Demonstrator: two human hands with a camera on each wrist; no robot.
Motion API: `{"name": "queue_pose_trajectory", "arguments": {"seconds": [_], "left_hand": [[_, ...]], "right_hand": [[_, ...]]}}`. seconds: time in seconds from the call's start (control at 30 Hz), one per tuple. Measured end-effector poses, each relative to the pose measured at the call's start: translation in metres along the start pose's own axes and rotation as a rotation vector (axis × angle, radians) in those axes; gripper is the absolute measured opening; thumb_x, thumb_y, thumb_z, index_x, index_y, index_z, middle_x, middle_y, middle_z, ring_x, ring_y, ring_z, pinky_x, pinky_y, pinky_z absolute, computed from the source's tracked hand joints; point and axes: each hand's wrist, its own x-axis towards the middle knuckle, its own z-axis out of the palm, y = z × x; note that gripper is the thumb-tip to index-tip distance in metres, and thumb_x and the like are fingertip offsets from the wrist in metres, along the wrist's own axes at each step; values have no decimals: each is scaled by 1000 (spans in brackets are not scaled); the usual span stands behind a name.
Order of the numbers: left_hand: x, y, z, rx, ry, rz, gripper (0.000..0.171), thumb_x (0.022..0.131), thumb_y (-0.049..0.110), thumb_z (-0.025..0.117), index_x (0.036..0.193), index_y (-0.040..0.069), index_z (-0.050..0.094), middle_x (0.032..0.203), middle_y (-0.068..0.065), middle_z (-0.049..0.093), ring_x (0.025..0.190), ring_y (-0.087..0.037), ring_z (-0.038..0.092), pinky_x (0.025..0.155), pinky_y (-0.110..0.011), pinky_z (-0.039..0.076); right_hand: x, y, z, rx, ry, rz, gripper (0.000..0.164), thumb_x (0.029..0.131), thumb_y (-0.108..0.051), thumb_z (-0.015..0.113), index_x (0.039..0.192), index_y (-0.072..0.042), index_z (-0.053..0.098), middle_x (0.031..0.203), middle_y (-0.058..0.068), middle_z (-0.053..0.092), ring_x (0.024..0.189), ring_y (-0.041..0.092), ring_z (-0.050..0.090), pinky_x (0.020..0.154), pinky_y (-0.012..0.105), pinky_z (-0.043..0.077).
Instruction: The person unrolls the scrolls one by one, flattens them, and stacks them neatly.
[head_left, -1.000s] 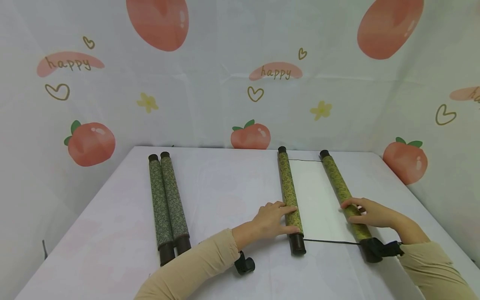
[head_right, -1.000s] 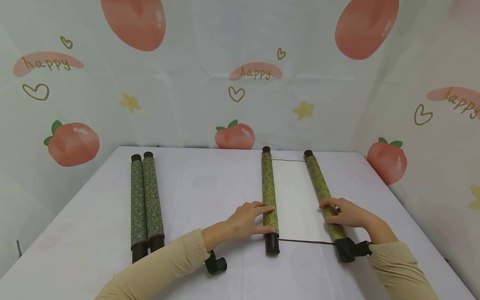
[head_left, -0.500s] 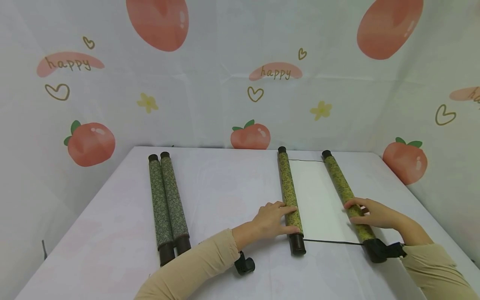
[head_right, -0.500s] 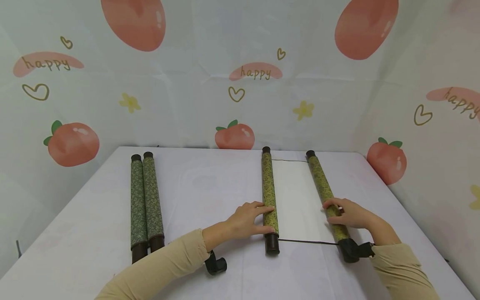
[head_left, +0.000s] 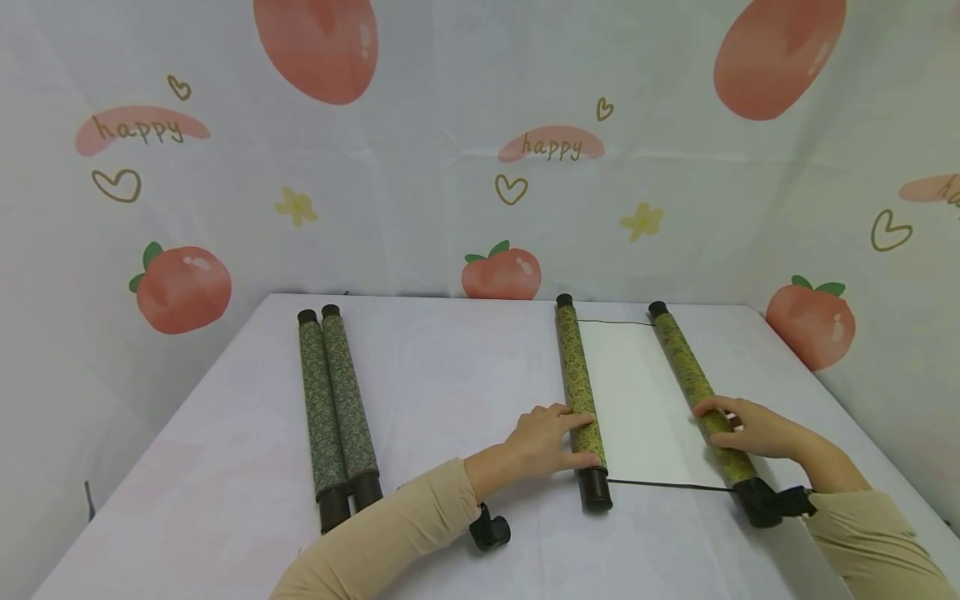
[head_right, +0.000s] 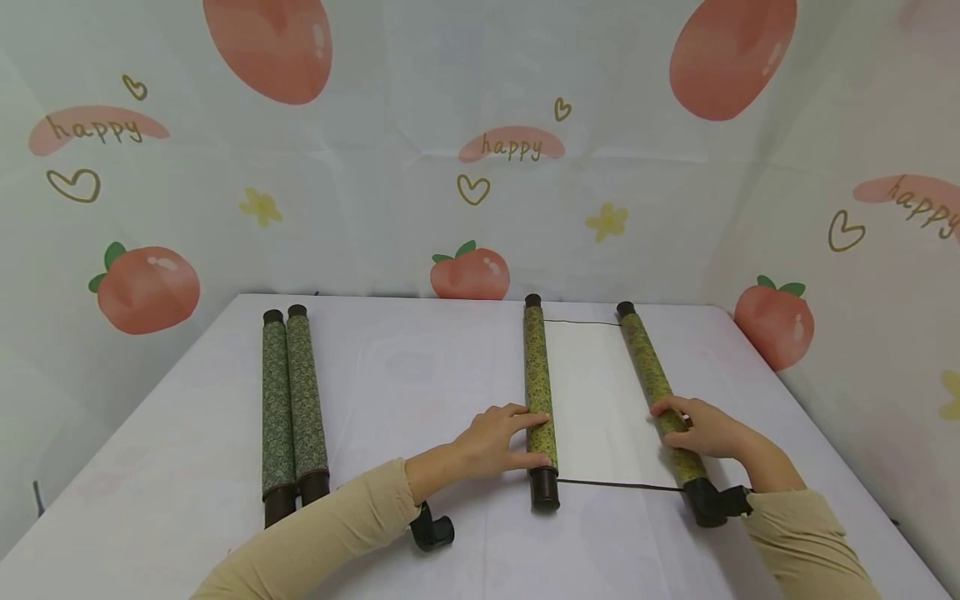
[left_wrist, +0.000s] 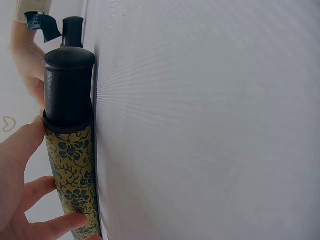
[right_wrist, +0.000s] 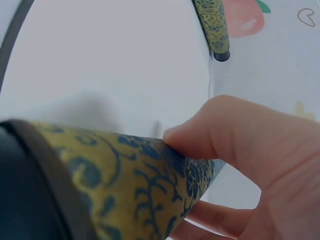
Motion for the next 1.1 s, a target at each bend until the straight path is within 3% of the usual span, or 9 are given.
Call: {"name": "queue_pose_trajectory", "arguments": {"seconds": [0.57,0.87,1.1], "left_hand": [[0,0,0,-6,2,1,60,87,55,55,139,28,45,140,-9,48,122,-32,50,93,-46,44],[1,-1,1,10,5,-1,60,87,56,54,139,28,45,139,-8,49,122,-32,50,93,-44,44],[1,-1,0,14,4,0,60,87,56,55,139,28,46,139,-8,49,122,-32,51,93,-44,44]], "right_hand": [[-2,7,-3,-20,1,22,33,85,-8,56,117,-2,55,124,32,50,106,47,54,79,52,49],[-4,8,-2,-19,21,57,38,85,-24,66,116,-5,54,125,32,48,104,46,55,80,53,48],[-5,9,-3,-45,37,37,36,83,-19,67,113,-6,53,119,28,52,103,43,55,82,52,48]]}}
